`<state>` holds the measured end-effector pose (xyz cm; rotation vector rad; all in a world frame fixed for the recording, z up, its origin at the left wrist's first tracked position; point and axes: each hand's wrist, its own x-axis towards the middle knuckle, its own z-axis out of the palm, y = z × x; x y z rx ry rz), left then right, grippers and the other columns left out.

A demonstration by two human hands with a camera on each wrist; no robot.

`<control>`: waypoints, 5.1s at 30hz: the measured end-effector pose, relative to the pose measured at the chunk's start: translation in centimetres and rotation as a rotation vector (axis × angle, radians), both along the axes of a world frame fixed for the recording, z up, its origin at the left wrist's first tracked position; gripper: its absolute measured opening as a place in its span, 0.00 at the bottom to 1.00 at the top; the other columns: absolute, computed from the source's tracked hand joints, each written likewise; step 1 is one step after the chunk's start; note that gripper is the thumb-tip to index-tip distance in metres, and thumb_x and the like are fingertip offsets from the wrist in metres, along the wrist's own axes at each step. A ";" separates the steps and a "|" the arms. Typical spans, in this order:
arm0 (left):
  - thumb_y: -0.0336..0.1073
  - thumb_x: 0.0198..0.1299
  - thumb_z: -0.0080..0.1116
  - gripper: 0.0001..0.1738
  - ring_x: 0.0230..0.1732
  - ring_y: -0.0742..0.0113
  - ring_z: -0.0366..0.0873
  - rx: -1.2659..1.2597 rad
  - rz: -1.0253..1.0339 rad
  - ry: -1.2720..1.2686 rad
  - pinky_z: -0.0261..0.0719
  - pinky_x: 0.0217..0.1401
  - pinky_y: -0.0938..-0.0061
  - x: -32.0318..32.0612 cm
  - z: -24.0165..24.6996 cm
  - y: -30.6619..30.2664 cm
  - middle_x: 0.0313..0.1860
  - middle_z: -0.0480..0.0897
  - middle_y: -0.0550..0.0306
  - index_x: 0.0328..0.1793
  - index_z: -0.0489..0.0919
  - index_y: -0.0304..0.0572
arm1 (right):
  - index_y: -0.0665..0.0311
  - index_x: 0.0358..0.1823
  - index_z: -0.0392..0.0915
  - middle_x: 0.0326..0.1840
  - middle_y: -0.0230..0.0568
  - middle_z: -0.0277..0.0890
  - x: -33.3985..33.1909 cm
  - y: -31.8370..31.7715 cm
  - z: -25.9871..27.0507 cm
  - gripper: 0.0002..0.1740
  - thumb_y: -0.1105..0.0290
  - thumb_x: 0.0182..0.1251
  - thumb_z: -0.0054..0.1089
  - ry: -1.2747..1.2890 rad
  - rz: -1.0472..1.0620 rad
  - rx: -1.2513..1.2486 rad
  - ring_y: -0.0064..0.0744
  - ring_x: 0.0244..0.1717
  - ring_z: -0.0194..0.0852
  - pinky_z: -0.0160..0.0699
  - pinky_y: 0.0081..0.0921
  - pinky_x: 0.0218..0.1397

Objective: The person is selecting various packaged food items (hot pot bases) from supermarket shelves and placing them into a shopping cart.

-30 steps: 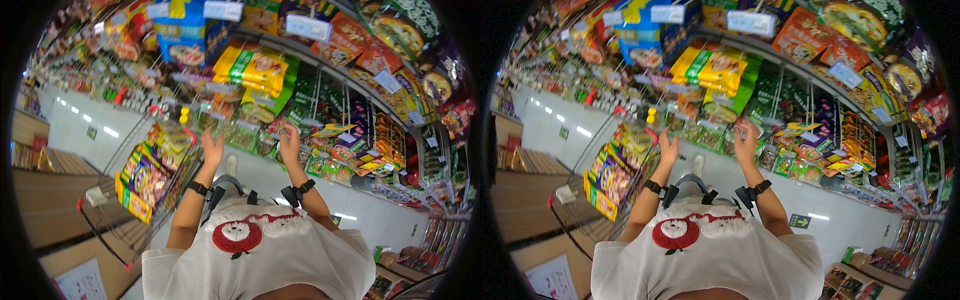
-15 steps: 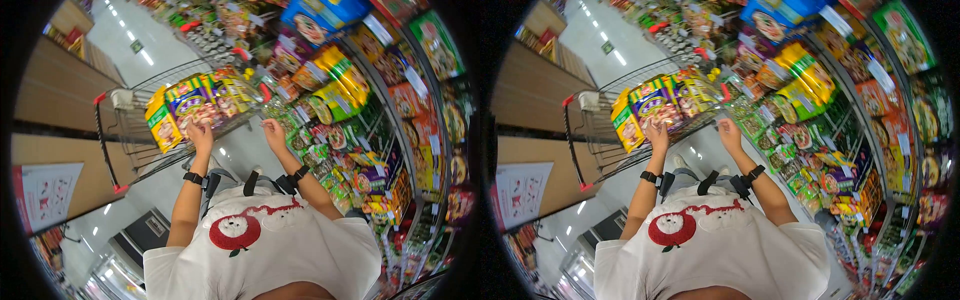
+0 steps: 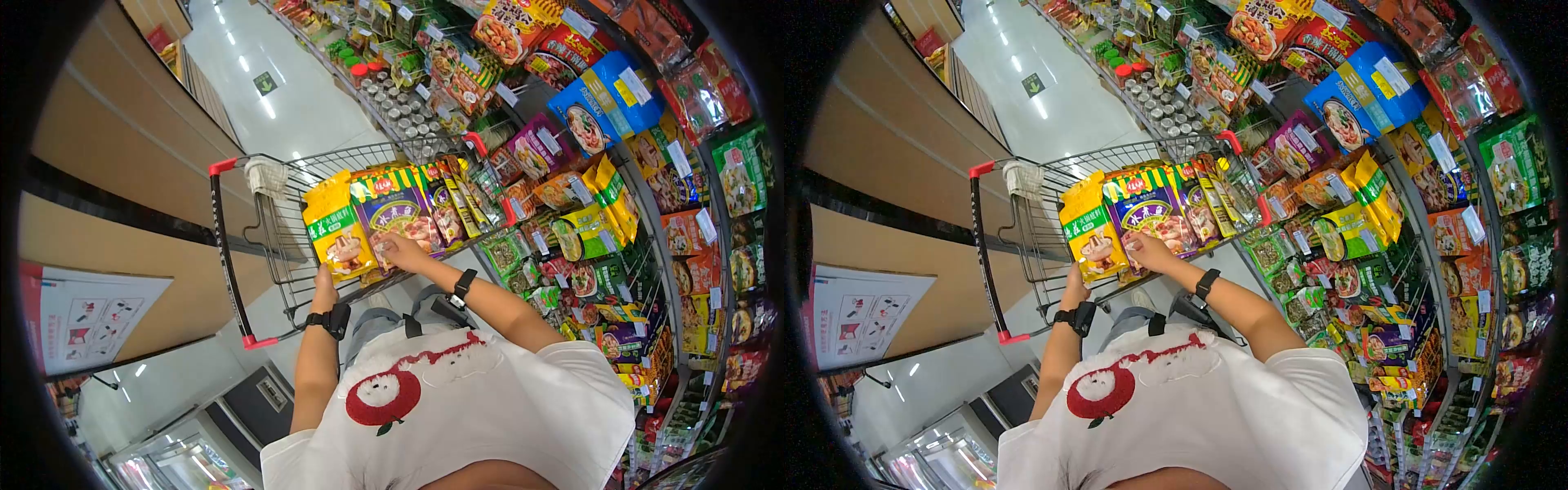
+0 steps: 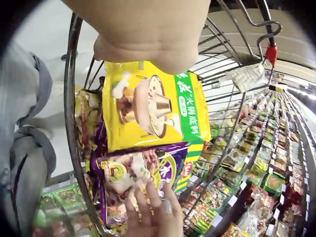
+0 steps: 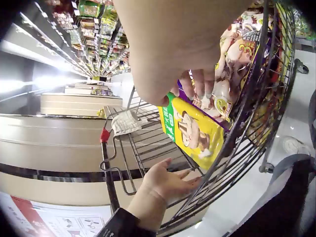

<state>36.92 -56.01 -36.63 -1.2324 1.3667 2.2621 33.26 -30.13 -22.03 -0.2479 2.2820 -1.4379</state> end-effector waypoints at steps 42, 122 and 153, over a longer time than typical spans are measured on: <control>0.53 0.61 0.40 0.25 0.30 0.62 0.75 -0.623 -0.261 -0.410 0.74 0.26 0.68 -3.9 3.2 1.8 0.37 0.75 0.52 0.55 0.66 0.42 | 0.69 0.40 0.76 0.38 0.56 0.76 -11.6 -8.3 -2.7 0.30 0.49 0.46 0.62 -0.169 0.388 0.469 0.51 0.40 0.75 0.74 0.38 0.43; 0.32 0.47 0.66 0.19 0.33 0.76 0.76 -0.145 -0.982 1.178 0.74 0.35 0.81 -1.0 38.3 40.7 0.34 0.79 0.58 0.43 0.73 0.33 | 0.72 0.66 0.47 0.33 0.40 0.58 18.3 26.1 20.8 0.36 0.56 0.63 0.44 -0.982 -0.028 -2.092 0.22 0.19 0.57 0.63 0.11 0.16; 0.43 0.40 0.69 0.23 0.28 0.66 0.80 -0.535 -1.092 1.010 0.76 0.33 0.75 -4.9 37.0 40.6 0.29 0.81 0.48 0.36 0.77 0.29 | 0.58 0.63 0.58 0.60 0.49 0.62 18.1 30.4 16.2 0.29 0.52 0.64 0.43 -0.379 -0.311 -1.739 0.32 0.45 0.68 0.73 0.27 0.42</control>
